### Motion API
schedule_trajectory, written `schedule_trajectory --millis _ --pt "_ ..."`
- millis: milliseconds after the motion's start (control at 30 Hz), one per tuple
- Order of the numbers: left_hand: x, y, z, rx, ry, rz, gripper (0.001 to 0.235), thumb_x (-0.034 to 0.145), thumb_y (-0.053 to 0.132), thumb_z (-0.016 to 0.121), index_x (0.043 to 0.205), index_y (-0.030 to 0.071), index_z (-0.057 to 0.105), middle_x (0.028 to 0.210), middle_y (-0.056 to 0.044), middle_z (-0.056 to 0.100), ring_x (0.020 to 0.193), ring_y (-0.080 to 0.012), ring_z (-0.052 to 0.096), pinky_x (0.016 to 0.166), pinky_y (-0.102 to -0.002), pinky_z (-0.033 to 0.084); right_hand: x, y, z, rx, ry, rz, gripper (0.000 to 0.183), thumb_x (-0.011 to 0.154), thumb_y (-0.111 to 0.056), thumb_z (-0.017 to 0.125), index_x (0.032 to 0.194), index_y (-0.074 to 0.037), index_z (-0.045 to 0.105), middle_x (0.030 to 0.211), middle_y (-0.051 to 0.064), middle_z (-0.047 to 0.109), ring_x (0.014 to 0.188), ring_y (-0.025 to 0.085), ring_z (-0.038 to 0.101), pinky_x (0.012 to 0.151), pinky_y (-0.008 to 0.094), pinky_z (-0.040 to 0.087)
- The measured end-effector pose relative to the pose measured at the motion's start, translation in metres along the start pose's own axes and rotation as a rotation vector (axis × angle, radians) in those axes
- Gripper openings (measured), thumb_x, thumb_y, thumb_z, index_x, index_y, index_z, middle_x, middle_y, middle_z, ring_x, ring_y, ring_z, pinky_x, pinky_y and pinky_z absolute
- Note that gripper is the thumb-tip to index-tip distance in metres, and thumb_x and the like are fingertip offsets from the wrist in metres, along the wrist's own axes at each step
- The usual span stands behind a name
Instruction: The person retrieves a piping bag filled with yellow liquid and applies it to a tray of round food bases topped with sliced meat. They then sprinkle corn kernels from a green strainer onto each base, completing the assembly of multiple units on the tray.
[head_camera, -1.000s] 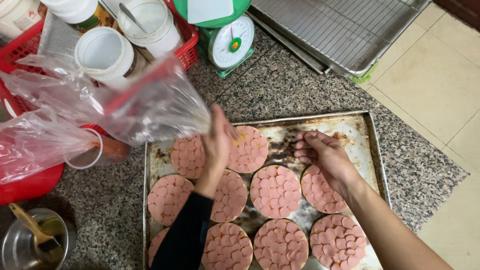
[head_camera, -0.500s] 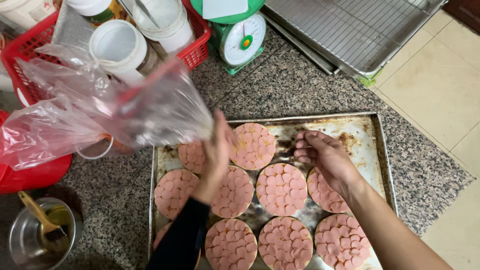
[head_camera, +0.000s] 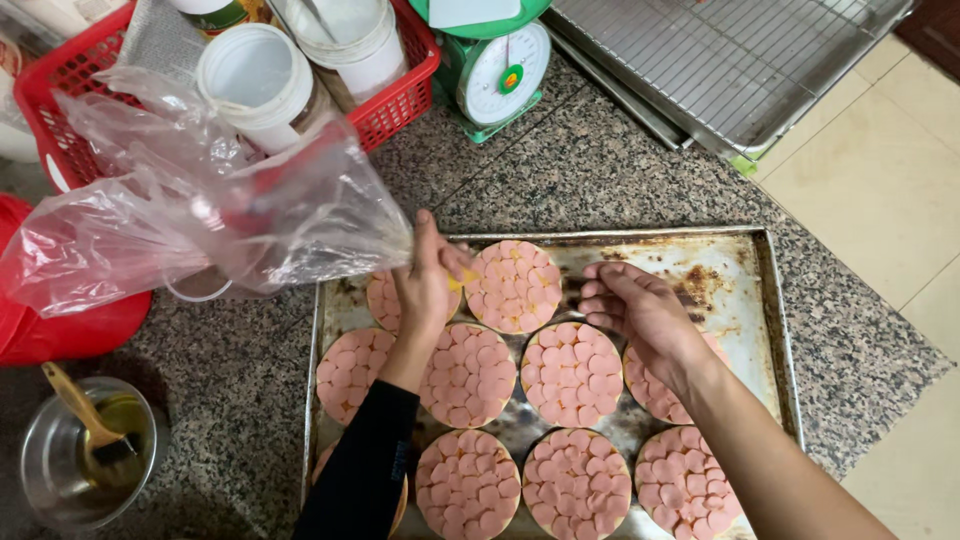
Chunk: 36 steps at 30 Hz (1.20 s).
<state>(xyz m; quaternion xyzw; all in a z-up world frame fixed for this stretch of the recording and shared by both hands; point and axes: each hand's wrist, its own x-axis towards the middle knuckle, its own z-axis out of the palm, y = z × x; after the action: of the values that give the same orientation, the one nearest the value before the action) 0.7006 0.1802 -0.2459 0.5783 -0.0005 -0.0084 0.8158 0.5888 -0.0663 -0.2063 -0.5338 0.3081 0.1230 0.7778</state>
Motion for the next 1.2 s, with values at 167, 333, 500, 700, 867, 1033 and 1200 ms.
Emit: schedule_trajectory --millis 167,333,500,700,867,1033,1200 --pt "-0.001 0.034 -0.02 -0.047 0.057 0.073 0.055 0.108 0.05 0.042 0.067 0.013 0.047 0.056 -0.003 0.048 0.063 -0.0217 0.067 0.095 -0.041 0.057 0.001 -0.003 0.014 -0.018 -0.05 -0.007 0.024 0.106 -0.023 0.052 0.111 -0.005 0.067 0.094 0.003 0.07 0.085 0.015 0.069 0.083 0.031 0.057" --pt "0.004 0.052 -0.047 -0.019 0.122 0.092 0.057 0.111 0.048 0.045 0.066 0.013 0.043 0.057 -0.003 0.044 0.059 -0.0203 0.06 0.074 -0.041 0.055 0.008 0.0 0.036 -0.04 -0.092 -0.015 0.023 0.106 -0.021 0.052 0.112 -0.005 0.067 0.093 0.004 0.07 0.084 0.015 0.067 0.081 0.032 0.056" --pt "0.004 0.032 -0.043 0.081 0.026 0.07 0.056 0.107 0.051 0.043 0.063 0.016 0.044 0.049 0.0 0.041 0.044 -0.0163 0.055 0.053 -0.035 0.055 0.015 0.008 0.048 -0.047 -0.138 -0.02 0.024 0.105 -0.019 0.051 0.112 -0.004 0.068 0.094 0.004 0.071 0.085 0.015 0.067 0.08 0.032 0.055" --pt "0.029 0.018 -0.056 0.011 0.06 0.071 0.049 0.108 0.045 0.05 0.068 0.016 0.043 0.054 0.002 0.038 0.042 -0.0135 0.043 0.043 -0.03 0.043 0.017 0.007 0.048 -0.079 -0.108 -0.011 0.024 0.105 -0.019 0.051 0.112 -0.005 0.069 0.093 0.004 0.071 0.085 0.015 0.068 0.08 0.032 0.055" --pt "0.041 0.032 -0.073 -0.007 0.163 0.15 0.05 0.11 0.042 0.05 0.068 0.016 0.041 0.055 0.002 0.039 0.046 -0.0124 0.045 0.045 -0.029 0.042 0.02 0.013 0.052 -0.065 -0.132 -0.017 0.023 0.106 -0.02 0.052 0.111 -0.004 0.068 0.092 0.004 0.07 0.084 0.015 0.068 0.079 0.032 0.055" --pt "-0.017 0.027 -0.053 0.133 -0.034 -0.015 0.04 0.106 0.04 0.047 0.074 0.017 0.047 0.053 0.002 0.039 0.042 -0.0105 0.043 0.041 -0.028 0.042 0.019 0.012 0.063 -0.078 -0.121 0.006 0.023 0.105 -0.02 0.052 0.111 -0.005 0.068 0.092 0.004 0.071 0.083 0.016 0.068 0.08 0.032 0.055" --pt "0.009 0.037 -0.071 0.161 0.069 0.075 0.044 0.107 0.042 0.048 0.071 0.018 0.045 0.057 0.002 0.041 0.044 -0.0099 0.045 0.042 -0.028 0.042 0.016 0.008 0.073 -0.065 -0.147 0.007 0.025 0.106 -0.021 0.052 0.111 -0.003 0.068 0.092 0.005 0.07 0.084 0.017 0.068 0.082 0.032 0.056"
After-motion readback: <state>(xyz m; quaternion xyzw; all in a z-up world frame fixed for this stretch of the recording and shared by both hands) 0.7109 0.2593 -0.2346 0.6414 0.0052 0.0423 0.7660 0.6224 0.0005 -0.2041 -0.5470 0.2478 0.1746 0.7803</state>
